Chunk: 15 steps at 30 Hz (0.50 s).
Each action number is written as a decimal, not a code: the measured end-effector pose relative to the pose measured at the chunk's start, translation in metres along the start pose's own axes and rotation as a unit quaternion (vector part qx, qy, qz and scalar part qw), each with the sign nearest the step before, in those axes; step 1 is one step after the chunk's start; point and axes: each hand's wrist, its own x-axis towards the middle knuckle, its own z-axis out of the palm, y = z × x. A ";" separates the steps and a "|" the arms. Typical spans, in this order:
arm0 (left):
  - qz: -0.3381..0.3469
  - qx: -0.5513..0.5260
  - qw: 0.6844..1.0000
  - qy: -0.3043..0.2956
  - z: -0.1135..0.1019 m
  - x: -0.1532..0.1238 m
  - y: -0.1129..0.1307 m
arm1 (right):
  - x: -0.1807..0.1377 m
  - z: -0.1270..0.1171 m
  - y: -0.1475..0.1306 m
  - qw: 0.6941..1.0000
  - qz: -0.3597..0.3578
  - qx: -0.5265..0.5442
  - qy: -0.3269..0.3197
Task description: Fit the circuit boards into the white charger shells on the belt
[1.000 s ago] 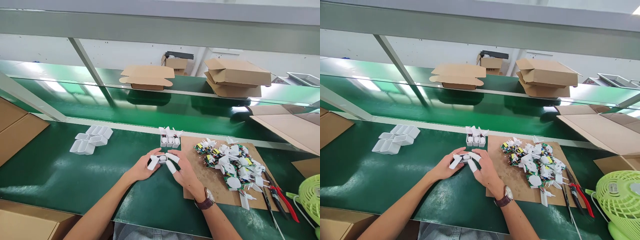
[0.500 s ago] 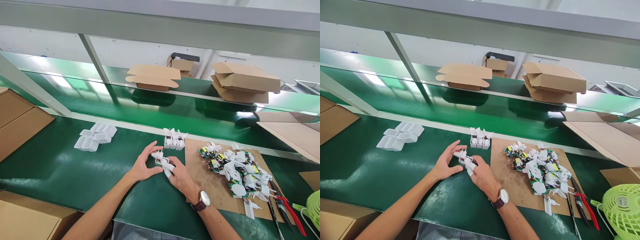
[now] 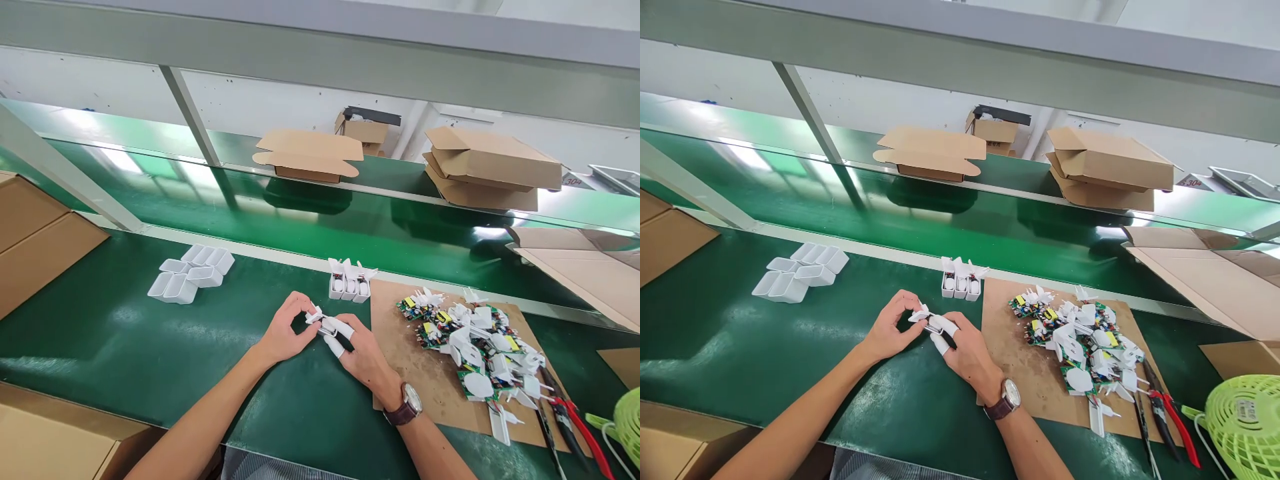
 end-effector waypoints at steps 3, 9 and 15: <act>-0.015 -0.006 1.000 -0.008 0.001 -0.001 -0.004 | -0.004 0.002 0.003 1.000 -0.002 0.007 -0.001; -0.019 -0.040 0.999 -0.028 0.000 -0.005 -0.011 | -0.003 0.010 0.003 0.992 0.036 0.116 0.025; 0.024 -0.036 0.998 -0.054 0.011 -0.015 -0.006 | 0.004 0.005 -0.008 0.814 0.299 0.498 0.014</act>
